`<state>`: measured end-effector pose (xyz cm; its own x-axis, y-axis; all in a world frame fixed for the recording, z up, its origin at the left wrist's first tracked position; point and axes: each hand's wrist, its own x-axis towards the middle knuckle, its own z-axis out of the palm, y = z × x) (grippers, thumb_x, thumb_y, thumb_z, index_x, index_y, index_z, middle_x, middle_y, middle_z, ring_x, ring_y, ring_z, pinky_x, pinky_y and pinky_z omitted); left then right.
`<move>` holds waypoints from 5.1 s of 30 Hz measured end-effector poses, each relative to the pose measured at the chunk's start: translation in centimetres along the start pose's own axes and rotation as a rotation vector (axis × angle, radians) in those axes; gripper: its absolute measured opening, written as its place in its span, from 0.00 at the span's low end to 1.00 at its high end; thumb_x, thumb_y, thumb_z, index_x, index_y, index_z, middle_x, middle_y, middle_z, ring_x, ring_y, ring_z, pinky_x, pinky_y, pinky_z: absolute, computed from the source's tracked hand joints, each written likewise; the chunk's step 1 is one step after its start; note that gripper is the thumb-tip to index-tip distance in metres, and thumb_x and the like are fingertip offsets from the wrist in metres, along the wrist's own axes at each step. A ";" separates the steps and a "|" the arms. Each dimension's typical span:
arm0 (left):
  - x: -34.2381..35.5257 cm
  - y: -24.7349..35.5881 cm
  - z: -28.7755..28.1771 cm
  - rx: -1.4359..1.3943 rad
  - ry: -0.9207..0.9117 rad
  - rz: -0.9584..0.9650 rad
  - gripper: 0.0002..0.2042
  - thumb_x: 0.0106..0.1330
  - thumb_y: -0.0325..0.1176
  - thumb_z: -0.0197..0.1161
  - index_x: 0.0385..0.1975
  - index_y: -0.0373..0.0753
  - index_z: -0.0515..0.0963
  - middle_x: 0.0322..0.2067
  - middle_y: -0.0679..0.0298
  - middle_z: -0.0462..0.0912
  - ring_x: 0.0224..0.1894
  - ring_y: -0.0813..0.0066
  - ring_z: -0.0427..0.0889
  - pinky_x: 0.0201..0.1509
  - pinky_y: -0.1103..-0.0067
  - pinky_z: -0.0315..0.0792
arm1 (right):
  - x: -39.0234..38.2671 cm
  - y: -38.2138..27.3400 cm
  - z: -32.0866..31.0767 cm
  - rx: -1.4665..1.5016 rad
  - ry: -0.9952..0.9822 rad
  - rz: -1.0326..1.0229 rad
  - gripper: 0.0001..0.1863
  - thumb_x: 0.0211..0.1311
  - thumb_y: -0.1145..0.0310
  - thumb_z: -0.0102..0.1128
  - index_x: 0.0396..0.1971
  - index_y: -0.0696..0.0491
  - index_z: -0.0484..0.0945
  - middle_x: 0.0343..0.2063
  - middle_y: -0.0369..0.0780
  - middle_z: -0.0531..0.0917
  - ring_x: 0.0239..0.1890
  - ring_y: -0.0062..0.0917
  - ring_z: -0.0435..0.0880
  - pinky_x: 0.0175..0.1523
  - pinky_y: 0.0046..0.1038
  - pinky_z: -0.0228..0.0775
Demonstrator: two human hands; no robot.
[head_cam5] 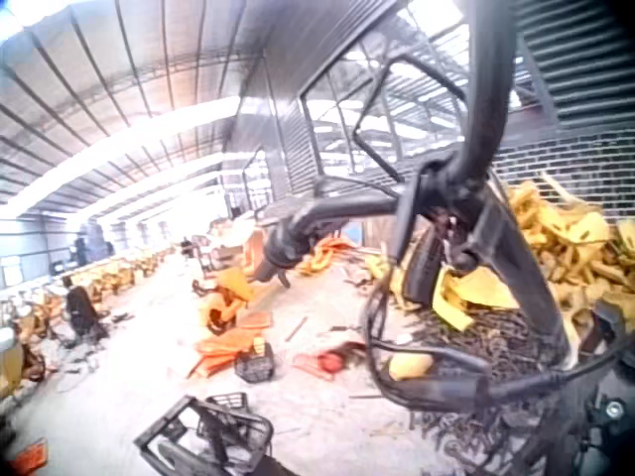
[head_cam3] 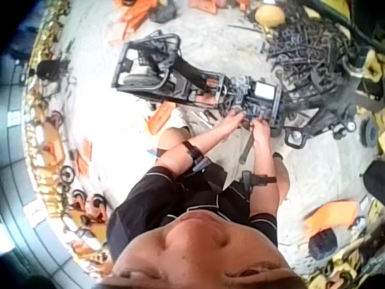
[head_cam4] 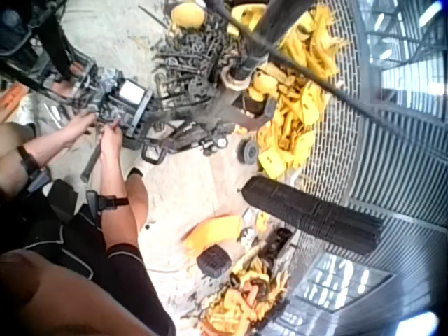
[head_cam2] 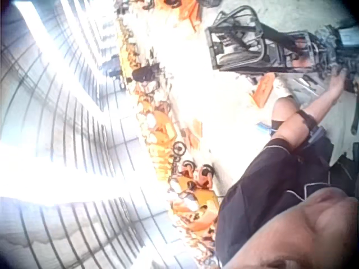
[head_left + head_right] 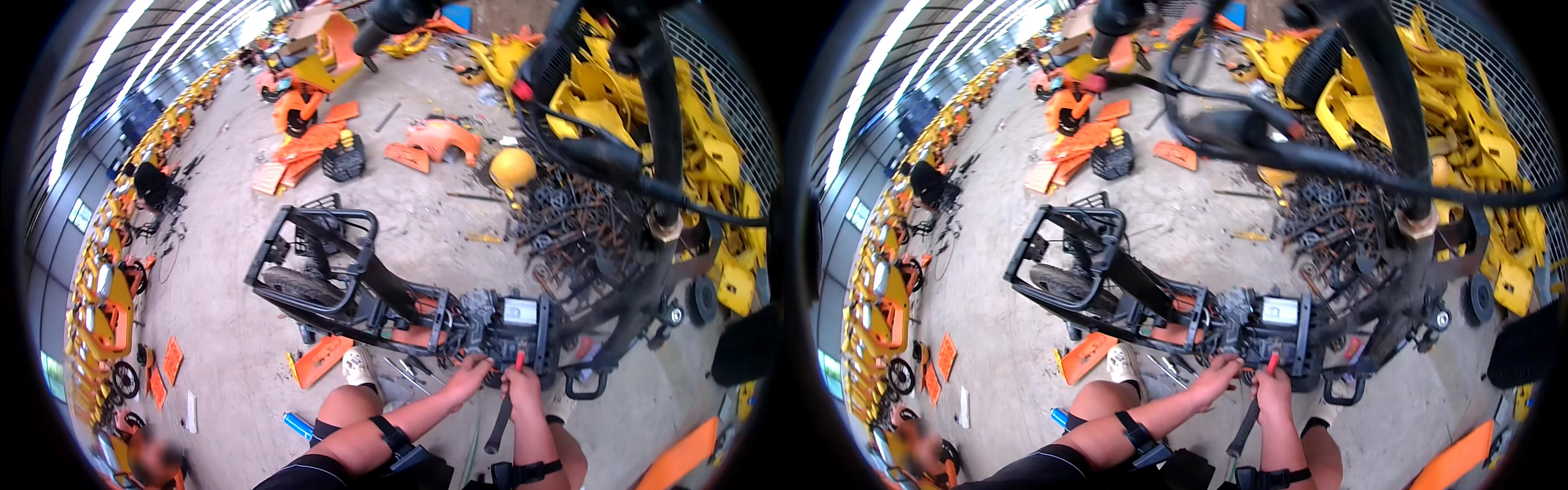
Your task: The person uses a power drill and a hammer to disassemble parts from a scooter frame while sitting on the floor in a warehouse.
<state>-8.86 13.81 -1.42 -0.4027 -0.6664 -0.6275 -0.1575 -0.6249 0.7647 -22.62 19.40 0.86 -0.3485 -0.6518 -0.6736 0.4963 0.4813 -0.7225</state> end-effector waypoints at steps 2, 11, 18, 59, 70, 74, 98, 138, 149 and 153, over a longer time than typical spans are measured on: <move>-0.7 0.8 0.1 -0.011 -0.025 -0.022 0.31 0.70 0.52 0.57 0.65 0.37 0.64 0.56 0.58 0.74 0.58 0.68 0.73 0.55 0.69 0.71 | -0.2 0.8 0.8 -0.336 0.007 -0.053 0.05 0.61 0.70 0.57 0.31 0.56 0.76 0.23 0.39 0.80 0.22 0.25 0.78 0.27 0.29 0.68; 0.2 -0.9 -0.6 0.047 0.076 0.122 0.34 0.63 0.40 0.66 0.63 0.25 0.61 0.55 0.50 0.76 0.59 0.65 0.75 0.65 0.72 0.68 | -0.6 2.6 3.9 -0.531 0.005 -0.198 0.16 0.56 0.68 0.62 0.43 0.60 0.76 0.39 0.50 0.84 0.45 0.38 0.85 0.49 0.34 0.74; -0.2 -1.1 -1.7 0.136 0.030 0.179 0.35 0.67 0.49 0.63 0.62 0.24 0.63 0.55 0.50 0.76 0.59 0.65 0.75 0.65 0.74 0.67 | -2.9 -0.7 5.0 -0.551 0.034 -0.442 0.12 0.56 0.74 0.61 0.40 0.59 0.75 0.33 0.45 0.84 0.38 0.33 0.86 0.45 0.33 0.75; -6.1 -0.7 -3.6 0.174 -0.303 0.151 0.25 0.75 0.49 0.54 0.61 0.35 0.68 0.42 0.62 0.78 0.44 0.79 0.78 0.47 0.80 0.72 | -1.3 3.0 6.2 0.095 0.260 -0.450 0.07 0.63 0.76 0.49 0.40 0.56 0.70 0.28 0.37 0.76 0.24 0.19 0.74 0.30 0.23 0.67; -7.8 -1.1 -5.1 0.529 -0.513 0.211 0.20 0.69 0.39 0.60 0.57 0.37 0.70 0.36 0.67 0.77 0.37 0.82 0.75 0.38 0.80 0.71 | -4.8 -1.6 4.5 0.464 0.046 -0.304 0.04 0.63 0.68 0.55 0.32 0.49 0.70 0.22 0.32 0.72 0.21 0.18 0.69 0.29 0.19 0.62; -8.9 0.0 -3.9 0.397 -0.582 0.003 0.19 0.69 0.44 0.60 0.51 0.38 0.72 0.29 0.67 0.75 0.31 0.80 0.76 0.35 0.78 0.72 | -2.2 -0.9 1.3 0.607 0.074 -0.038 0.06 0.60 0.63 0.55 0.28 0.46 0.69 0.20 0.29 0.70 0.19 0.16 0.66 0.25 0.22 0.59; -12.1 1.9 -6.5 0.530 -0.071 0.388 0.17 0.66 0.46 0.60 0.38 0.35 0.75 0.33 0.46 0.81 0.39 0.47 0.82 0.44 0.61 0.73 | -6.9 -3.1 9.3 0.277 -0.069 -0.258 0.24 0.60 0.72 0.55 0.58 0.53 0.69 0.47 0.41 0.79 0.44 0.32 0.80 0.50 0.35 0.71; -10.4 0.3 -4.3 0.697 0.131 0.297 0.23 0.63 0.41 0.58 0.49 0.27 0.71 0.39 0.37 0.82 0.43 0.38 0.82 0.47 0.57 0.75 | -4.5 5.2 7.7 0.155 -0.266 0.197 0.11 0.65 0.67 0.59 0.43 0.58 0.78 0.39 0.42 0.84 0.44 0.29 0.83 0.53 0.31 0.73; -15.0 1.4 -4.6 0.917 -0.070 0.459 0.28 0.71 0.48 0.54 0.59 0.30 0.59 0.34 0.40 0.82 0.34 0.39 0.82 0.40 0.56 0.75 | -5.3 2.0 6.5 0.099 -0.408 0.109 0.11 0.67 0.71 0.57 0.46 0.58 0.75 0.38 0.45 0.84 0.39 0.31 0.84 0.44 0.32 0.79; -16.2 3.2 -6.2 1.190 -0.084 0.752 0.26 0.72 0.50 0.54 0.60 0.35 0.66 0.38 0.49 0.82 0.40 0.48 0.83 0.43 0.60 0.76 | -5.0 0.5 5.8 -0.043 -0.371 0.077 0.11 0.67 0.67 0.57 0.44 0.56 0.78 0.35 0.42 0.85 0.33 0.26 0.85 0.37 0.26 0.76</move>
<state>2.74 20.10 10.35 -0.7757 -0.6298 -0.0415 -0.5235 0.6053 0.5996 -16.04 19.52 4.74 0.0040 -0.7771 -0.6294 0.4732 0.5559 -0.6834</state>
